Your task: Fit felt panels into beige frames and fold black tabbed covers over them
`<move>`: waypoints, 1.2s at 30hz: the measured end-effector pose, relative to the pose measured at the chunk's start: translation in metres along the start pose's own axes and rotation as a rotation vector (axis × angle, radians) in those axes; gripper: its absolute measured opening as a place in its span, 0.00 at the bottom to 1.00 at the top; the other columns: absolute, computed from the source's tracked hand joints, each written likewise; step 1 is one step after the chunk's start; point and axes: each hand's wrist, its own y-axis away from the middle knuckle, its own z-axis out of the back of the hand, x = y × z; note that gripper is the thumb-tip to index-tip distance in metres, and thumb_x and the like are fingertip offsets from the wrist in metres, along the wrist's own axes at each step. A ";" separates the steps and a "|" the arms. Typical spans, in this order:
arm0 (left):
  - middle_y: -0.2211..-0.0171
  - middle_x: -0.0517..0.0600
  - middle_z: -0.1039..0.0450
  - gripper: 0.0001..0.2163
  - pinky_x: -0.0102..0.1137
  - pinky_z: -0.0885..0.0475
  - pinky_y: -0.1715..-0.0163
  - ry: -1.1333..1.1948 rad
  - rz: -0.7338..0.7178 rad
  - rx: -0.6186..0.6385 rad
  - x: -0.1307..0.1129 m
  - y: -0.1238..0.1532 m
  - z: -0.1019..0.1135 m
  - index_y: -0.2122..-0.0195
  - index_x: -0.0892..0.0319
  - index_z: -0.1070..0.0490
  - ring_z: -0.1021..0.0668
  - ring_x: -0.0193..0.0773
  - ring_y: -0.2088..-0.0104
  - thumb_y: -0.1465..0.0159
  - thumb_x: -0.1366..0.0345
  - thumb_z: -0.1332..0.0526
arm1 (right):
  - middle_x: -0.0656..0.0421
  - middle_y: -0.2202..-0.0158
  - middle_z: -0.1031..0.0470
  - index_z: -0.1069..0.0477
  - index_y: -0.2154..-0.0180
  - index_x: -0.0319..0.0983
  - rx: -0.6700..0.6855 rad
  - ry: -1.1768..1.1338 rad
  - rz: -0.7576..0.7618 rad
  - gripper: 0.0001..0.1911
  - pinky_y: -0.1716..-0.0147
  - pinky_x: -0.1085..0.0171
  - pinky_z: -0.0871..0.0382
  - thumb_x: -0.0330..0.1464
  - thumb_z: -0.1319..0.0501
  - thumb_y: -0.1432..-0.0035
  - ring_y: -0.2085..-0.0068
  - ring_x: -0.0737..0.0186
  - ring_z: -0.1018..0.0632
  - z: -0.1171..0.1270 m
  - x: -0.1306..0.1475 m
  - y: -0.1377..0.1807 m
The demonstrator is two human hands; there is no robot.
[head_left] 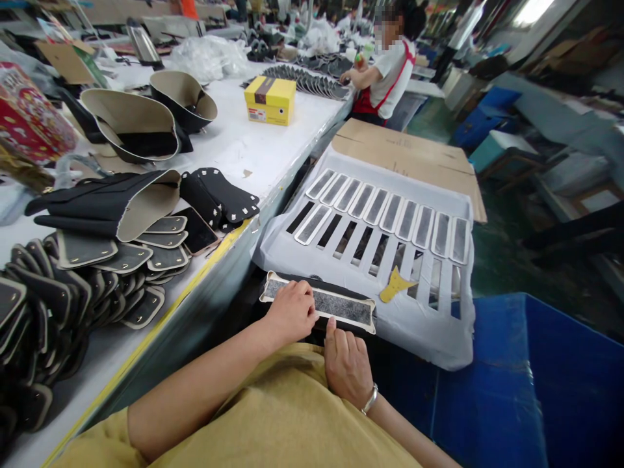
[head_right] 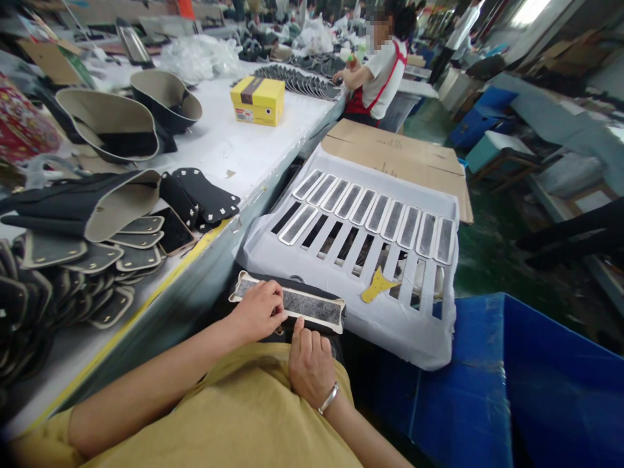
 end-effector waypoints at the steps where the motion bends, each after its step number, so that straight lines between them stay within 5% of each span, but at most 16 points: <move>1: 0.64 0.50 0.33 0.06 0.37 0.35 0.59 0.017 -0.010 0.012 0.002 0.000 0.002 0.77 0.60 0.30 0.31 0.41 0.61 0.45 0.67 0.40 | 0.55 0.74 0.36 0.42 0.47 0.20 0.001 0.006 0.005 0.21 0.74 0.59 0.47 0.20 0.52 0.43 0.72 0.61 0.36 0.001 0.001 -0.002; 7: 0.60 0.49 0.32 0.03 0.36 0.36 0.57 0.004 -0.138 0.050 0.016 0.010 0.018 0.72 0.60 0.31 0.31 0.40 0.57 0.46 0.68 0.37 | 0.54 0.74 0.36 0.41 0.49 0.19 -0.014 0.025 0.030 0.20 0.74 0.59 0.47 0.20 0.52 0.43 0.73 0.60 0.36 0.004 0.005 -0.010; 23: 0.59 0.49 0.33 0.05 0.41 0.37 0.59 -0.042 -0.028 -0.022 0.030 0.010 0.012 0.75 0.59 0.30 0.32 0.43 0.57 0.44 0.65 0.40 | 0.55 0.76 0.35 0.37 0.50 0.22 -0.024 -0.005 0.020 0.19 0.74 0.59 0.47 0.19 0.53 0.43 0.74 0.61 0.36 0.010 0.014 -0.026; 26: 0.59 0.48 0.33 0.05 0.40 0.37 0.59 -0.020 -0.033 0.012 0.032 0.009 0.015 0.75 0.59 0.31 0.32 0.43 0.57 0.43 0.65 0.40 | 0.56 0.74 0.34 0.39 0.48 0.24 -0.012 -0.089 0.043 0.19 0.74 0.60 0.47 0.23 0.52 0.41 0.73 0.61 0.35 0.012 0.002 -0.021; 29: 0.59 0.49 0.32 0.05 0.38 0.36 0.58 0.010 -0.040 0.060 0.034 0.009 0.023 0.69 0.59 0.32 0.32 0.42 0.58 0.44 0.65 0.39 | 0.53 0.67 0.30 0.40 0.47 0.30 -0.008 -0.185 -0.089 0.19 0.68 0.59 0.42 0.30 0.49 0.39 0.66 0.59 0.31 0.021 -0.020 -0.015; 32: 0.58 0.50 0.33 0.15 0.38 0.37 0.56 -0.003 -0.111 0.097 0.033 0.011 0.027 0.59 0.57 0.33 0.32 0.43 0.57 0.47 0.62 0.35 | 0.52 0.60 0.30 0.36 0.51 0.34 0.033 -0.299 -0.209 0.16 0.61 0.60 0.40 0.35 0.46 0.39 0.59 0.57 0.31 0.029 -0.039 -0.016; 36: 0.54 0.51 0.35 0.14 0.42 0.39 0.56 -0.093 -0.140 0.079 0.025 0.018 0.021 0.61 0.53 0.30 0.34 0.47 0.53 0.47 0.59 0.34 | 0.55 0.65 0.31 0.33 0.62 0.37 0.202 -0.451 -0.095 0.07 0.62 0.61 0.38 0.33 0.43 0.42 0.62 0.59 0.31 0.029 -0.049 -0.031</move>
